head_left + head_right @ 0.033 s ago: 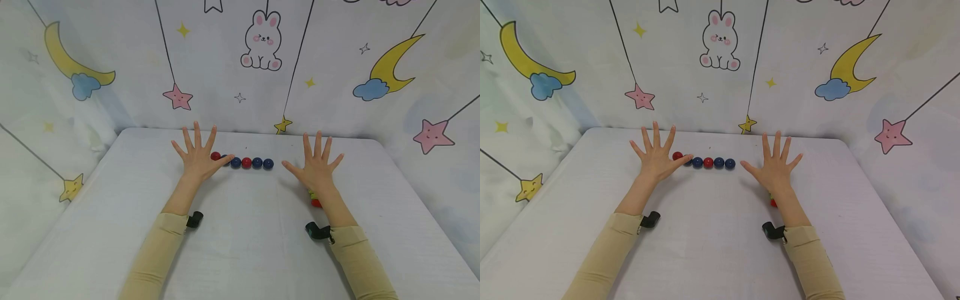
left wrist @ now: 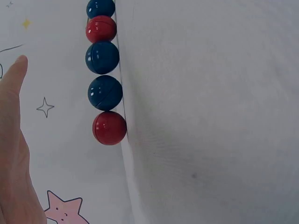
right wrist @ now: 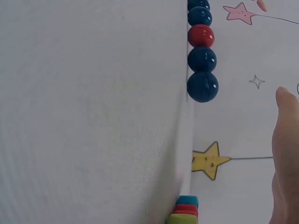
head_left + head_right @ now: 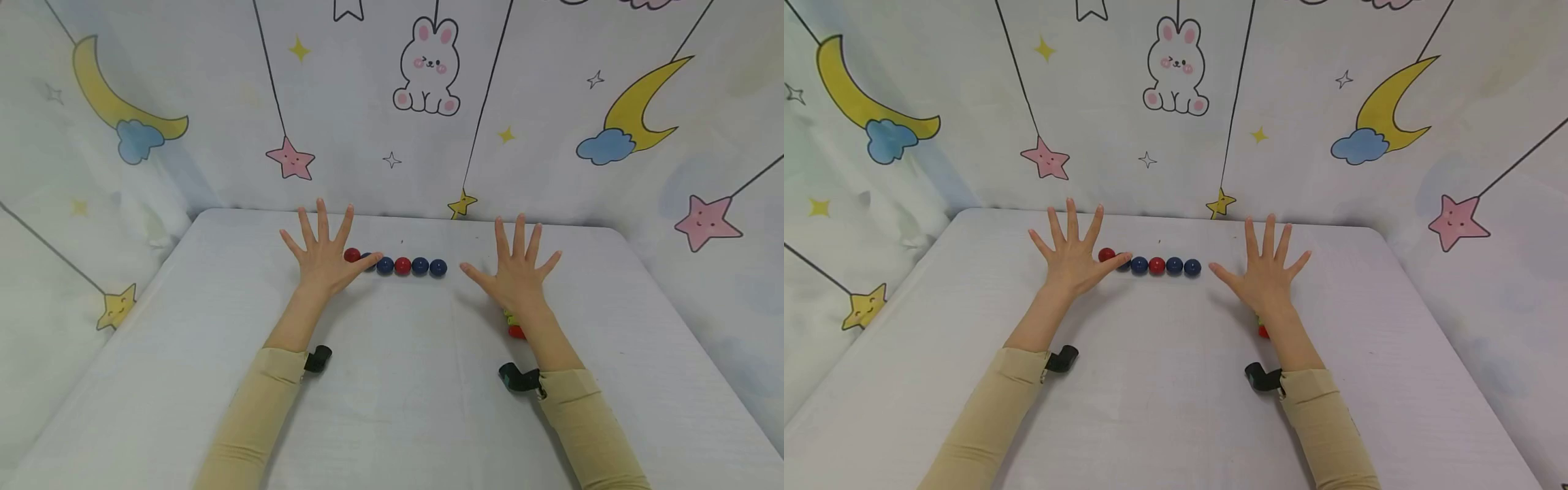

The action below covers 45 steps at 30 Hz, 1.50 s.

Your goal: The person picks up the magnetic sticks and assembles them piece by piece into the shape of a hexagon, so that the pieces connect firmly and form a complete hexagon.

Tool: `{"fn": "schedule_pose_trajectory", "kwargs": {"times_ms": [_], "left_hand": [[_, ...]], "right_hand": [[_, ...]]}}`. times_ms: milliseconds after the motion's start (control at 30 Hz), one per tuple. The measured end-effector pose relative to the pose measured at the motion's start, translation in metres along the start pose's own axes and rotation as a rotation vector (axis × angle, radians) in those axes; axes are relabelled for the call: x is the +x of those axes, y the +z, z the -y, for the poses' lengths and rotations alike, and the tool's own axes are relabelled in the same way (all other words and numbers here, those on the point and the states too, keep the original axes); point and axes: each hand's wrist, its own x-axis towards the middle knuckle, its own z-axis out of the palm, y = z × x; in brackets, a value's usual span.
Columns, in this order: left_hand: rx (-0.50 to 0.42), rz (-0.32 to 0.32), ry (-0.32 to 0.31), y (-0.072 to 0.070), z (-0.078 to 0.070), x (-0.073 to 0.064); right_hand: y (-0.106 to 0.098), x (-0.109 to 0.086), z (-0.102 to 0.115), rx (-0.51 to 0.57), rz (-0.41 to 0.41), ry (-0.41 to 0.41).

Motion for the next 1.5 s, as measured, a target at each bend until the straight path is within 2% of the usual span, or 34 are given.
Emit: {"fn": "schedule_pose_trajectory", "kwargs": {"times_ms": [233, 467, 567, 667, 833, 1067, 1200, 1333, 1400, 1500], "left_hand": [[0.011, 0.019, -0.004, 0.0, 0.0, 0.0], [-0.001, 0.028, 0.017, -0.001, -0.001, -0.002], [-0.02, 0.025, 0.031, -0.001, -0.002, -0.004], [-0.068, 0.023, 0.049, -0.002, -0.004, -0.004], [-0.239, 0.003, 0.116, 0.001, -0.008, -0.005], [-0.626, -0.038, 0.226, 0.009, -0.014, -0.008], [-0.824, -0.048, 0.215, 0.014, -0.022, -0.01], [-0.99, 0.006, 0.149, 0.019, -0.034, -0.012], [-1.026, 0.045, 0.126, 0.021, -0.04, -0.013], [-1.041, 0.09, 0.129, 0.026, -0.05, -0.013]], "right_hand": [[0.0, -0.001, 0.001, 0.013, 0.009, 0.001], [0.001, -0.003, -0.001, 0.031, 0.019, 0.002], [0.001, -0.003, -0.002, 0.074, 0.01, -0.002], [-0.003, -0.002, -0.004, 0.176, -0.016, -0.001], [-0.01, -0.004, -0.012, 0.382, -0.041, 0.008], [-0.014, -0.011, -0.03, 0.59, 0.022, 0.058], [-0.016, -0.016, -0.039, 0.665, 0.043, 0.067], [-0.018, -0.023, -0.045, 0.673, 0.09, 0.093], [-0.017, -0.025, -0.048, 0.656, 0.123, 0.1], [-0.016, -0.026, -0.05, 0.636, 0.175, 0.109]]}}
